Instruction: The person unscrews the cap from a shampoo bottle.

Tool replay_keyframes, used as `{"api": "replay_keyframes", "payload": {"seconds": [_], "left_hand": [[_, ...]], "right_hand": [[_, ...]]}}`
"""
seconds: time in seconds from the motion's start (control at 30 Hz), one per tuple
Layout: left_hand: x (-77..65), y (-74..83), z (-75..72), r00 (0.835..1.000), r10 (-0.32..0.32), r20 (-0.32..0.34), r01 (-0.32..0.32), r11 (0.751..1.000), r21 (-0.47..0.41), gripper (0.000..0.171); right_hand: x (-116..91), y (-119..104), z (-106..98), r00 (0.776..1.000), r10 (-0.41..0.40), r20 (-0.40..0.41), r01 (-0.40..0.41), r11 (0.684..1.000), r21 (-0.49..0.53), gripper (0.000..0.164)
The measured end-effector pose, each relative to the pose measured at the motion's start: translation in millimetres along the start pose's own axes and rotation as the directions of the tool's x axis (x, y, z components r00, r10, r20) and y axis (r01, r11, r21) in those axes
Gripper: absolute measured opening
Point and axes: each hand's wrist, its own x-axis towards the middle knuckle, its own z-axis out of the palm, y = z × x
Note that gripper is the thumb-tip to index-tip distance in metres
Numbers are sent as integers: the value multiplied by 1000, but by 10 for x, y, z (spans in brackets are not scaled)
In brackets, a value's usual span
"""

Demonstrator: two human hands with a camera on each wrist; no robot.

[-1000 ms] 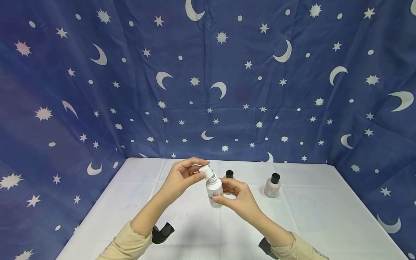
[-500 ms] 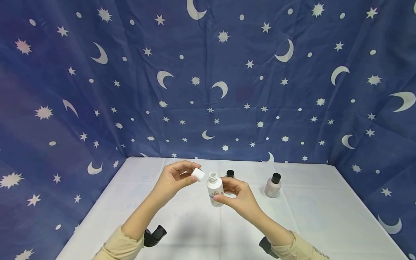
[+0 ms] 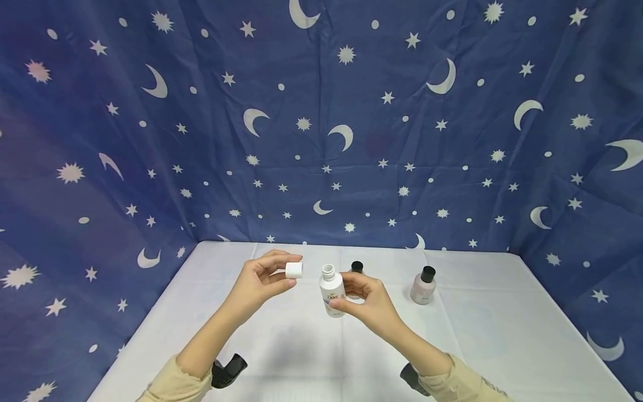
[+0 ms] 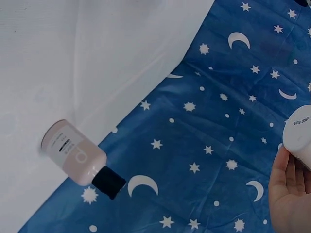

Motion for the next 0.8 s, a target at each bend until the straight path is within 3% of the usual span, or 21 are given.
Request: {"api": "replay_keyframes", "payload": {"seconds": [0.23, 0.5, 0.8], "left_hand": [[-45, -42, -30, 999, -44, -32, 45, 998, 42, 40], [-153, -174, -108, 993, -1, -117, 17, 990, 139, 34], [-281, -378, -212, 989, -74, -129, 93, 985, 147, 42]], "right_hand": [[25, -4, -8, 1000, 0, -7, 0, 1000, -7, 40], [84, 49, 38, 999, 38, 34, -38, 999, 14, 41], [129, 140, 104, 996, 52, 73, -52, 999, 1, 43]]}}
